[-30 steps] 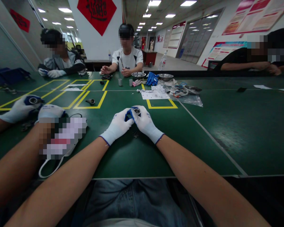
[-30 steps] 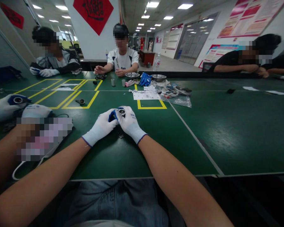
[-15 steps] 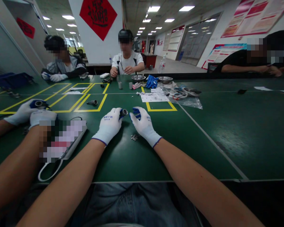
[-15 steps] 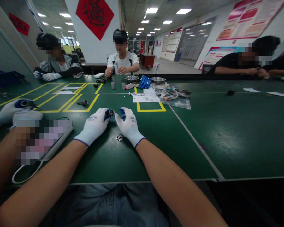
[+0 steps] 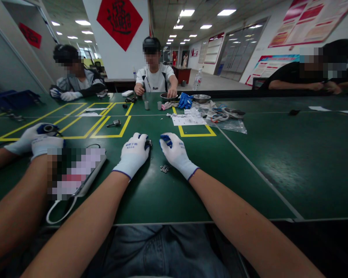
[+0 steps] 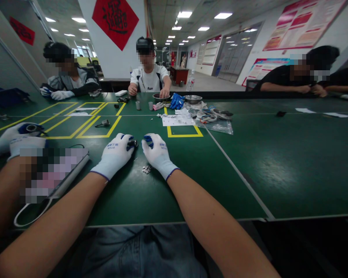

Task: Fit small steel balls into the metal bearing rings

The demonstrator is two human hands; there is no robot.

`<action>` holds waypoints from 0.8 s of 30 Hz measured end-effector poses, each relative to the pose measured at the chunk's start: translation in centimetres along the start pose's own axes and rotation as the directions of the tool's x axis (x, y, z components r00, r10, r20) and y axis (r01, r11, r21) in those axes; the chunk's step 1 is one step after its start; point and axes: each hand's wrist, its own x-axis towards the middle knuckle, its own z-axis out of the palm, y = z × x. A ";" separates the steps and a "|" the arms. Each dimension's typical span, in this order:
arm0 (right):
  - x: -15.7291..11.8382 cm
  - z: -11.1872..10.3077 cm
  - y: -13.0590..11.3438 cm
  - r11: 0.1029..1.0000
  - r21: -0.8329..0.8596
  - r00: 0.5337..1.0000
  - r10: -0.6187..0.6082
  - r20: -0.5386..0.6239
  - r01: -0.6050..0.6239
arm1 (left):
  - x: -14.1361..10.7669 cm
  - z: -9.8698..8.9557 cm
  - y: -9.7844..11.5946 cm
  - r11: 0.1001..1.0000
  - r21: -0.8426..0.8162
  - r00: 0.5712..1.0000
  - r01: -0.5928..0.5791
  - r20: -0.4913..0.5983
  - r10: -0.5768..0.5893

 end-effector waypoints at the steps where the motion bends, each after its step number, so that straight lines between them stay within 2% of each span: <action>1: 0.0 0.0 0.0 1.000 -0.001 1.000 -0.001 0.000 0.001 | -0.1 -0.1 0.2 1.000 -0.007 1.000 0.005 -0.010 -0.005; 3: 0.0 -0.1 0.0 1.000 0.000 1.000 -0.010 -0.007 0.010 | -0.4 -0.4 0.6 1.000 -0.001 1.000 0.019 0.008 -0.019; 7: 0.0 -0.2 -0.1 0.999 -0.005 0.999 -0.037 -0.020 0.037 | -0.8 -0.4 1.4 0.997 0.069 0.989 0.027 0.140 -0.037; 9: 0.0 -0.2 -0.1 0.999 -0.014 0.999 -0.040 -0.018 0.039 | -0.9 -0.4 1.6 0.995 0.098 0.986 0.020 0.163 -0.036; 17: 0.0 -0.4 -0.3 0.999 -0.035 0.999 -0.033 -0.001 0.033 | -0.9 0.2 1.5 0.996 0.091 0.987 0.014 0.160 -0.029; 24: 0.0 -0.1 -0.2 0.999 -0.035 0.999 -0.032 -0.011 0.031 | -0.8 1.5 1.6 0.999 0.053 0.992 -0.003 0.129 -0.004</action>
